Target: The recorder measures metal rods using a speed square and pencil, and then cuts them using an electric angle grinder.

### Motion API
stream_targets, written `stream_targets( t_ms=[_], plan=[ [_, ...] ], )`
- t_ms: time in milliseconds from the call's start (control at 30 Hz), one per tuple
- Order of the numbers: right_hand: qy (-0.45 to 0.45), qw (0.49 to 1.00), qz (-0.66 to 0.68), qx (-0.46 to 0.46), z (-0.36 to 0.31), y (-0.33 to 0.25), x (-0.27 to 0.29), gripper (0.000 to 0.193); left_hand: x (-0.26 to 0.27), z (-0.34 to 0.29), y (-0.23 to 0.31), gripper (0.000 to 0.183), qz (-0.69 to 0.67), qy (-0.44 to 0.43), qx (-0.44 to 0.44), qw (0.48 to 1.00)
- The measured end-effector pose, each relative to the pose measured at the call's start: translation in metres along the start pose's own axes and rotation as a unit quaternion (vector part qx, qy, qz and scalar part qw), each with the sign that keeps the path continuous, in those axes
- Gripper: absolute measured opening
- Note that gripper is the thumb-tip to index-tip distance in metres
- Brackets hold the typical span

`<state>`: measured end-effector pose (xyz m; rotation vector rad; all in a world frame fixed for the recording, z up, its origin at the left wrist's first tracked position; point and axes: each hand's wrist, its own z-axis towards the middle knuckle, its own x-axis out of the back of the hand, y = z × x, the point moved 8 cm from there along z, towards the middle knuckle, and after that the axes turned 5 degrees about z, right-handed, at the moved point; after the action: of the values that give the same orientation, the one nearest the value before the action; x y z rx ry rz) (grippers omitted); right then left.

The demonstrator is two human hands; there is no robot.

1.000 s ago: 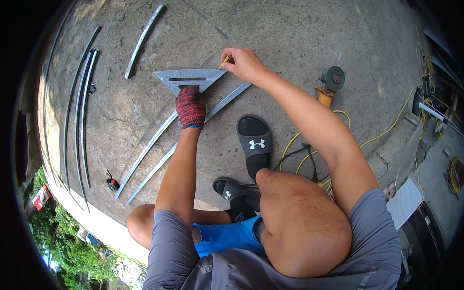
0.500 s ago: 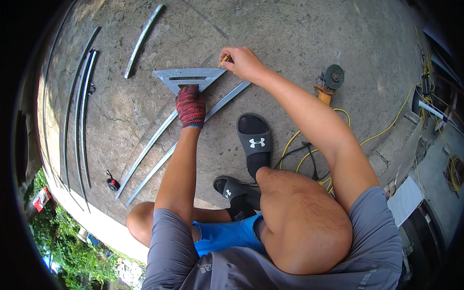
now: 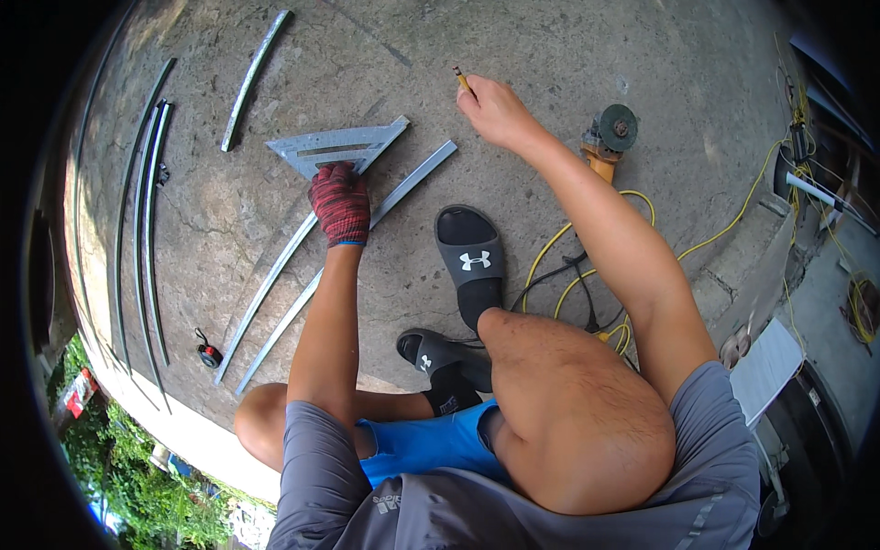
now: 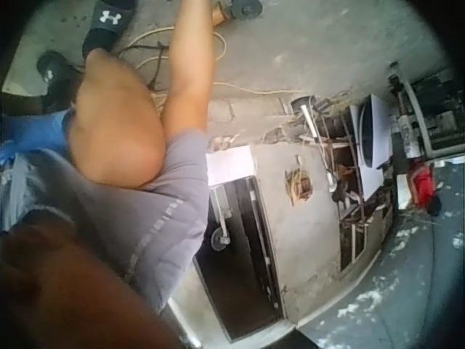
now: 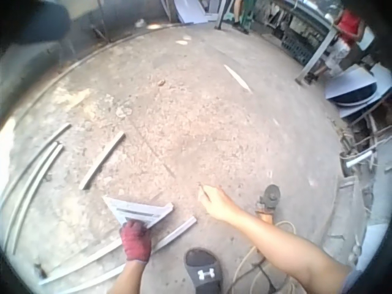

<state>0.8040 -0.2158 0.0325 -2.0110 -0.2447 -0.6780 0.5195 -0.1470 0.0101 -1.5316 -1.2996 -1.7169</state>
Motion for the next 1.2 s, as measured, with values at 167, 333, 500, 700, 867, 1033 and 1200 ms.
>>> stream_targets(
  t_ms=[167,333,500,700,867,1033,1200],
  plan=[
    [-0.015,1.000,-0.010,-0.004,-0.025,0.023,-0.013,0.024,0.021,-0.012,0.009,0.019,-0.042,0.056,-0.015,0.997],
    [-0.032,0.994,-0.043,-0.095,-0.033,0.016,-0.041,0.032,0.025,-0.014,-0.017,0.017,-0.008,0.052,0.020,0.998],
    [-0.048,0.967,-0.149,-0.201,-0.036,0.019,-0.059,0.043,0.030,-0.011,-0.050,0.020,-0.028,-0.024,0.116,0.993],
    [-0.011,0.963,-0.110,-0.247,-0.030,0.048,-0.069,0.046,0.024,-0.030,-0.054,0.019,0.011,-0.013,0.086,0.996],
    [0.015,0.957,-0.103,-0.270,-0.039,0.035,-0.069,0.047,0.022,-0.052,-0.051,0.018,-0.004,0.012,0.082,0.997],
    [0.022,0.961,-0.071,-0.266,-0.034,0.054,-0.068,0.053,0.026,-0.053,-0.039,0.017,-0.032,0.028,0.085,0.995],
    [0.032,0.959,0.114,-0.259,-0.042,0.071,-0.081,0.046,0.036,-0.049,-0.049,0.017,-0.043,0.048,0.120,0.991]
  ],
)
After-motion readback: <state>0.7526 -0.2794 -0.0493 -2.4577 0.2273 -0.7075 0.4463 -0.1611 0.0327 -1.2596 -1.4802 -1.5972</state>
